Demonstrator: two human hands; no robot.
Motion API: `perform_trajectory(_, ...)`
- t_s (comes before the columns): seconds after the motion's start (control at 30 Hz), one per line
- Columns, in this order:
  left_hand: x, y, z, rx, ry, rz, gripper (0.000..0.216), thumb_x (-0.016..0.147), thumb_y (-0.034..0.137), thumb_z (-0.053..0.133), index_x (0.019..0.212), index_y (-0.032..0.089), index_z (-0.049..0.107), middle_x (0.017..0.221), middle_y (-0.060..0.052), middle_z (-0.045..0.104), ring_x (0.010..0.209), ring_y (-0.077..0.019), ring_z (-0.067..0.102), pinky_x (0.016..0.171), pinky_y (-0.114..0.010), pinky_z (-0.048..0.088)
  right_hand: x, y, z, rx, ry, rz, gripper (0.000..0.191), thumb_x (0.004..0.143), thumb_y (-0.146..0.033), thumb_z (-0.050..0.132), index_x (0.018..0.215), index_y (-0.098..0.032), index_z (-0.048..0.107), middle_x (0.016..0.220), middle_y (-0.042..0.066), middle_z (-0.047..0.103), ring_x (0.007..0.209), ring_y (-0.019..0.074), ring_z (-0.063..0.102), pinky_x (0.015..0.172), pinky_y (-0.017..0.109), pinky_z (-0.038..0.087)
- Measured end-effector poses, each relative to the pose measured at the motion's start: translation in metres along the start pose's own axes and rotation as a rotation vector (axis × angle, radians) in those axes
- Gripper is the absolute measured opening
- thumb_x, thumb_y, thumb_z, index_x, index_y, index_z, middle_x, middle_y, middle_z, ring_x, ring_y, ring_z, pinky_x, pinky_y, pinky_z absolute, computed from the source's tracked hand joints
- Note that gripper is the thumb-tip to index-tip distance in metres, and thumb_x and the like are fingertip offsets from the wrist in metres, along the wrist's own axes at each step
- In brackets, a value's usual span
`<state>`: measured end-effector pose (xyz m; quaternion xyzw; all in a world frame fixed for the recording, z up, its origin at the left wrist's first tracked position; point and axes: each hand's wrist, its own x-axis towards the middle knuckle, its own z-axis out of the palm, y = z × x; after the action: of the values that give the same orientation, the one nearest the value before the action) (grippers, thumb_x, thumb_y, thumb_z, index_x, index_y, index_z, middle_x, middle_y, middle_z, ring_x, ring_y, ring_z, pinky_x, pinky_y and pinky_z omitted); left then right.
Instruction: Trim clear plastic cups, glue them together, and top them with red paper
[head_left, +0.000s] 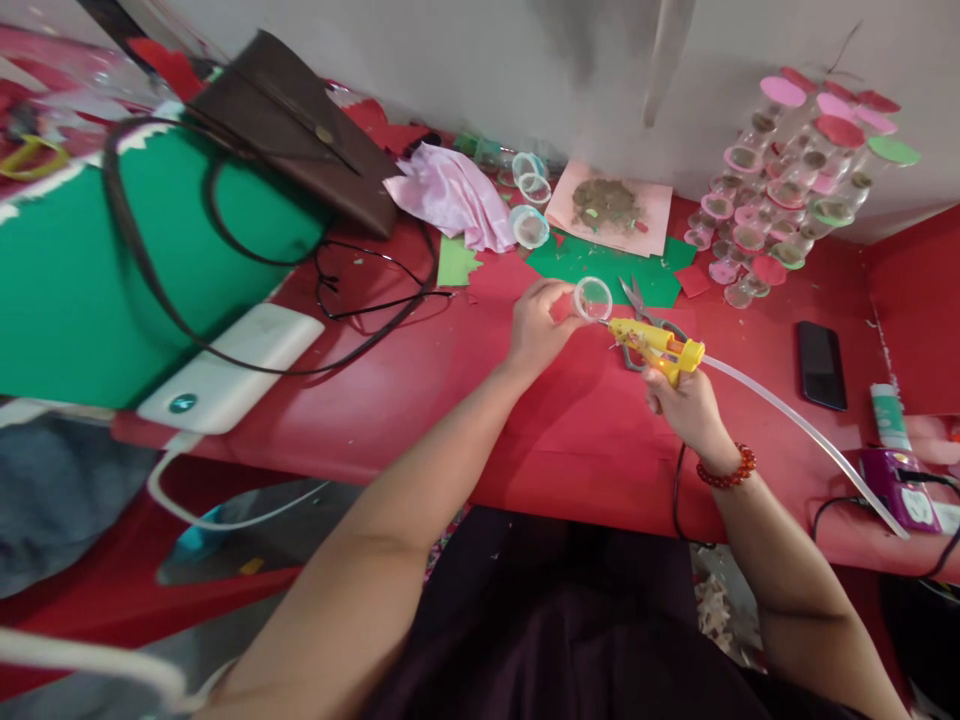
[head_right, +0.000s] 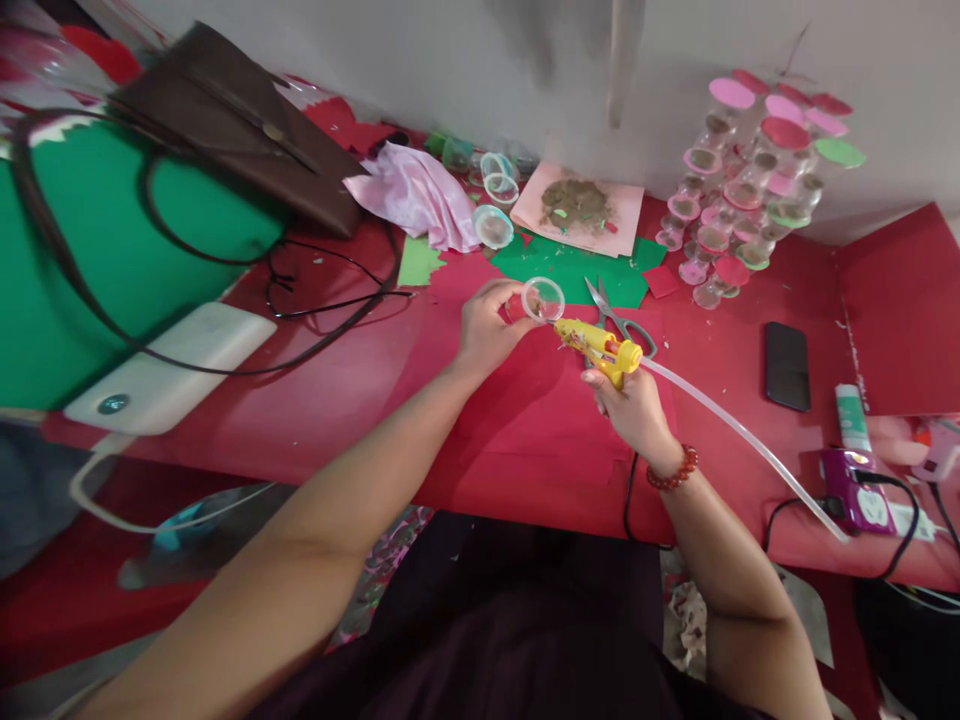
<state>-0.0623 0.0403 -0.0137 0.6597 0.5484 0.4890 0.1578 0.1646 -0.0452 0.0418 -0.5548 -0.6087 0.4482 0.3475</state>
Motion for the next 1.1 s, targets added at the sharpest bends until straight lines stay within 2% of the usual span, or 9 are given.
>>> perform_trajectory(0.13, -0.001, 0.002, 0.000, -0.007, -0.009, -0.005, 0.022, 0.078, 0.024, 0.084, 0.097, 0.024, 0.073, 0.112, -0.006, 0.078, 0.107, -0.0247, 0.071, 0.100, -0.040, 0.057, -0.001, 0.001, 0.001, 0.013, 0.001, -0.012, 0.056, 0.081, -0.079, 0.065, 0.076, -0.023, 0.058, 0.046, -0.006, 0.049, 0.042, 0.0102, 0.044, 0.044, 0.025, 0.038)
perform_trajectory(0.4, -0.002, 0.002, 0.003, -0.018, -0.023, 0.008, 0.020, 0.080, 0.026, 0.083, 0.097, 0.024, 0.074, 0.112, -0.007, 0.078, 0.107, -0.0248, 0.072, 0.100, -0.041, 0.057, -0.003, -0.003, 0.002, 0.007, -0.021, -0.015, 0.051, 0.083, -0.074, 0.064, 0.073, -0.025, 0.055, 0.046, -0.006, 0.047, 0.042, 0.0101, 0.043, 0.045, 0.027, 0.036)
perform_trajectory(0.63, -0.002, 0.000, 0.004, 0.011, -0.037, 0.029, 0.023, 0.078, 0.022, 0.085, 0.098, 0.023, 0.074, 0.111, -0.007, 0.078, 0.106, -0.0244, 0.072, 0.099, -0.039, 0.057, -0.002, 0.002, 0.005, 0.062, 0.002, 0.016, 0.051, 0.081, -0.072, 0.068, 0.087, -0.022, 0.062, 0.046, -0.008, 0.046, 0.042, 0.0099, 0.042, 0.045, 0.027, 0.036)
perform_trajectory(0.87, -0.003, -0.002, 0.006, 0.036, -0.058, 0.048, 0.022, 0.082, 0.032, 0.083, 0.100, 0.023, 0.075, 0.113, -0.007, 0.077, 0.107, -0.0248, 0.071, 0.099, -0.040, 0.058, -0.001, 0.007, 0.003, 0.053, 0.005, 0.020, 0.045, 0.084, -0.066, 0.069, 0.078, -0.022, 0.060, 0.047, -0.007, 0.048, 0.043, 0.0093, 0.043, 0.045, 0.025, 0.037)
perform_trajectory(1.1, -0.004, 0.001, 0.006, 0.038, -0.083, 0.054, 0.022, 0.081, 0.027, 0.084, 0.100, 0.022, 0.074, 0.111, -0.007, 0.076, 0.107, -0.0258, 0.070, 0.099, -0.040, 0.057, -0.001, 0.006, 0.003, 0.060, 0.014, 0.015, 0.045, 0.084, -0.065, 0.069, 0.084, -0.021, 0.062, 0.048, -0.008, 0.048, 0.043, 0.0089, 0.044, 0.045, 0.025, 0.037)
